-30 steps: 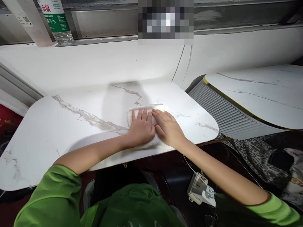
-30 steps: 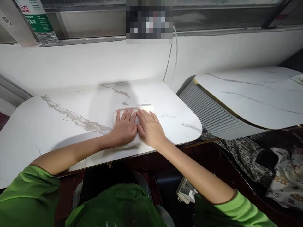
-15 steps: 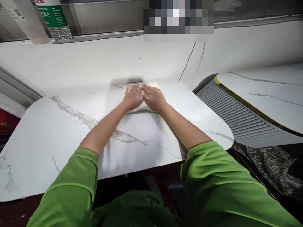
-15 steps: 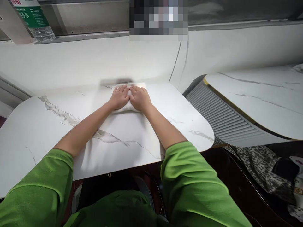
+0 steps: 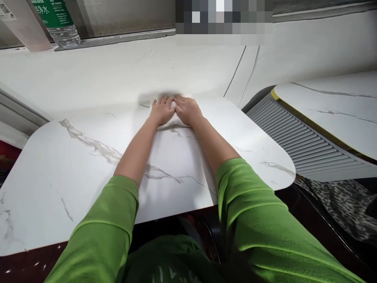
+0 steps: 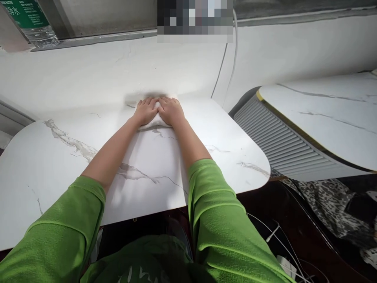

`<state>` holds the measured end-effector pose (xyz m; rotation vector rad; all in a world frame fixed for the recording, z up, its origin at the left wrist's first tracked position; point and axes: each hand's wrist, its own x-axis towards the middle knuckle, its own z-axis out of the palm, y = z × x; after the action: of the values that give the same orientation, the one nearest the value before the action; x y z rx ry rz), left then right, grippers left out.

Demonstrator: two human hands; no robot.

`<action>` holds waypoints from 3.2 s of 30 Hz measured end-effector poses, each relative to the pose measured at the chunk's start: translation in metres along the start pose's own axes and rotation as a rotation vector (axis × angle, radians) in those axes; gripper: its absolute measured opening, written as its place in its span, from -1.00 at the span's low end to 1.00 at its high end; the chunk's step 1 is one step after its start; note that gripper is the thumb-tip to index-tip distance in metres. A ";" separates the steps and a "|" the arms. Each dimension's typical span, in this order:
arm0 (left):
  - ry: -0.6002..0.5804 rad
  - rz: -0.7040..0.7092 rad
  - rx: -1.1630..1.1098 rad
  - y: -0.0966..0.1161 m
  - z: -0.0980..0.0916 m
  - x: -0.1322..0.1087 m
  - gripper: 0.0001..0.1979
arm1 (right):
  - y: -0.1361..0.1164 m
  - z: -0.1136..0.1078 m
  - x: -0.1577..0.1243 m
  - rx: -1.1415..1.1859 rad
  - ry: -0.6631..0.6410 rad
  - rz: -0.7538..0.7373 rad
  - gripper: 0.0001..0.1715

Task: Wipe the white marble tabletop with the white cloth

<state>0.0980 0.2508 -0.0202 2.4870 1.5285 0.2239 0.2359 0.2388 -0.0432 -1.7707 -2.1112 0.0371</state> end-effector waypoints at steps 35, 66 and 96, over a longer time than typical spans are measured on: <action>-0.053 0.006 -0.016 0.023 -0.014 -0.289 -0.45 | -0.144 -0.043 -0.231 -0.074 -0.164 -0.284 -0.26; 0.177 -0.076 -0.039 -0.103 -0.020 -0.065 -0.44 | -0.118 0.034 0.011 0.100 -0.056 -0.150 -0.32; 0.088 0.005 -0.001 -0.056 -0.021 -0.307 -0.48 | -0.207 -0.040 -0.196 0.201 -0.463 -0.142 -0.14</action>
<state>-0.0928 0.0030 -0.0198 2.5115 1.5550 0.3392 0.0789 0.0008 -0.0049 -1.6008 -2.4366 0.6551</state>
